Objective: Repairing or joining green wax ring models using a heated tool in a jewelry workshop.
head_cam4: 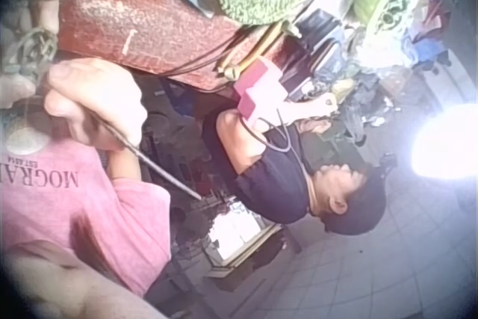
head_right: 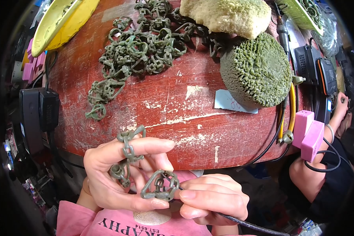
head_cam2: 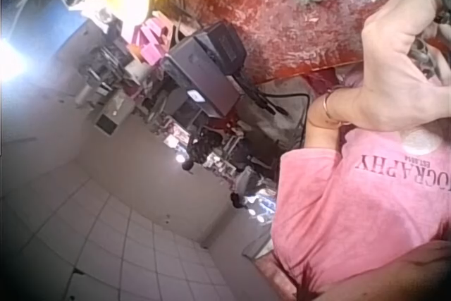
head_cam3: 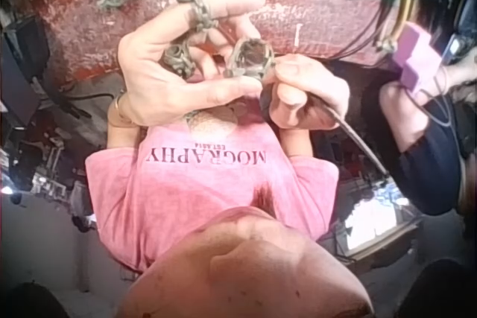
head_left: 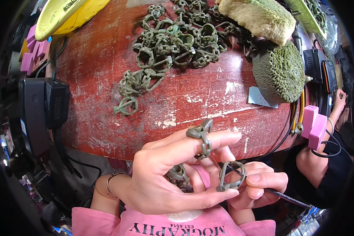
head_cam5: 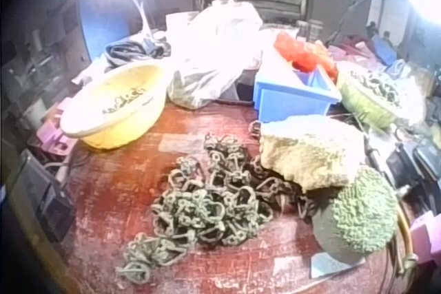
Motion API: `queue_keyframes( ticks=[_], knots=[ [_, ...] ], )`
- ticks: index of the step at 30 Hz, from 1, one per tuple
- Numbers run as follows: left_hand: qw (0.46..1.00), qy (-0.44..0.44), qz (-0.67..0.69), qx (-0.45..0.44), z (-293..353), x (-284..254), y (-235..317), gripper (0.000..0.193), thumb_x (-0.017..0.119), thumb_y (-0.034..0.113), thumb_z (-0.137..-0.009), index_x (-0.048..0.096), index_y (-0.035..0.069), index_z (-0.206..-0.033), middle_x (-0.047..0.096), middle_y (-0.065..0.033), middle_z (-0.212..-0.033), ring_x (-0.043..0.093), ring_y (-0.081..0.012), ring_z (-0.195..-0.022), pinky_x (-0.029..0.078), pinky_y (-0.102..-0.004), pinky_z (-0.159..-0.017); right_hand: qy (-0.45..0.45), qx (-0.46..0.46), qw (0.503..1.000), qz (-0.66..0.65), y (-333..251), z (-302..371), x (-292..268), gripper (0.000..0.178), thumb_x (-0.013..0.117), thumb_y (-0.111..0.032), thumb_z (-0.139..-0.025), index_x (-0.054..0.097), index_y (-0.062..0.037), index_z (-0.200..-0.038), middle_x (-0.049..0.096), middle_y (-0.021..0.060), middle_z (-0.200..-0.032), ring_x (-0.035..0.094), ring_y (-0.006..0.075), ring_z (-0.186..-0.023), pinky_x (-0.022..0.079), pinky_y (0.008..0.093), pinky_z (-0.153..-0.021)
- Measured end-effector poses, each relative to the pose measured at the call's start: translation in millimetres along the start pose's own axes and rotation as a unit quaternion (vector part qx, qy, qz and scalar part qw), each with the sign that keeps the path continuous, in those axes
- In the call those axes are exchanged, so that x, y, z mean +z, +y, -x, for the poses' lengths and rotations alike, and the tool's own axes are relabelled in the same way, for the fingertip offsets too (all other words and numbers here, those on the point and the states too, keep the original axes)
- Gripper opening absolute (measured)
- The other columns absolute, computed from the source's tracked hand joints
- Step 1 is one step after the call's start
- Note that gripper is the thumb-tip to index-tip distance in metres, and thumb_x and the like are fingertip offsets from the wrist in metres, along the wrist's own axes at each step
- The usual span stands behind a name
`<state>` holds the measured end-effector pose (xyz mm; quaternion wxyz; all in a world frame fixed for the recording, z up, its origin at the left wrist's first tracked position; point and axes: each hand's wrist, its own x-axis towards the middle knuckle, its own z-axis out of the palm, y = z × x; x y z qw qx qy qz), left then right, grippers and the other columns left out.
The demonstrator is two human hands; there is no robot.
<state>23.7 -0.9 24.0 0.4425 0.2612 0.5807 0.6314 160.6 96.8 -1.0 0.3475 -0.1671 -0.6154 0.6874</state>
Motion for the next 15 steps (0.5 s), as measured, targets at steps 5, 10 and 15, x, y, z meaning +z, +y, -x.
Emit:
queue_keyframes(
  ticks=[5,10,15],
  knots=[
    [1.0,0.002,-0.012,-0.007,-0.7,0.9,4.4,0.061,0.077,-0.001,-0.056,0.049,-0.009,-0.11,0.061,-0.0131,-0.083,0.058,-0.0075,-0.066,0.042,-0.013,-0.047,-0.062,-0.011,0.998,-0.013,-2.6,-3.2,-7.7,0.025,0.066,-0.006,-0.069,0.057,0.0036,-0.09,0.062,0.015,-0.073,0.063,0.0267,-0.062,0.049,0.0314,-0.05],
    [1.0,0.003,-0.024,0.014,0.7,0.8,2.1,0.061,0.077,-0.001,-0.056,0.049,-0.009,-0.109,0.061,-0.0135,-0.083,0.059,-0.008,-0.065,0.043,-0.0134,-0.046,-0.031,-0.089,0.995,0.027,3.6,-1.1,3.1,0.027,0.058,-0.01,-0.08,0.037,0.0048,-0.088,0.042,0.0059,-0.047,0.047,0.0128,-0.039,0.041,0.0256,-0.035],
    [1.0,-0.004,0.009,-0.012,1.3,2.5,2.1,0.062,0.077,-0.001,-0.056,0.049,-0.009,-0.11,0.061,-0.0144,-0.083,0.059,-0.0093,-0.065,0.043,-0.0137,-0.046,-0.147,-0.035,0.988,0.033,-8.3,-11.3,-12.2,0.025,0.052,-0.014,-0.085,0.037,0.0053,-0.091,0.045,0.0099,-0.05,0.048,0.0177,-0.039,0.043,0.0304,-0.036]
  ],
)
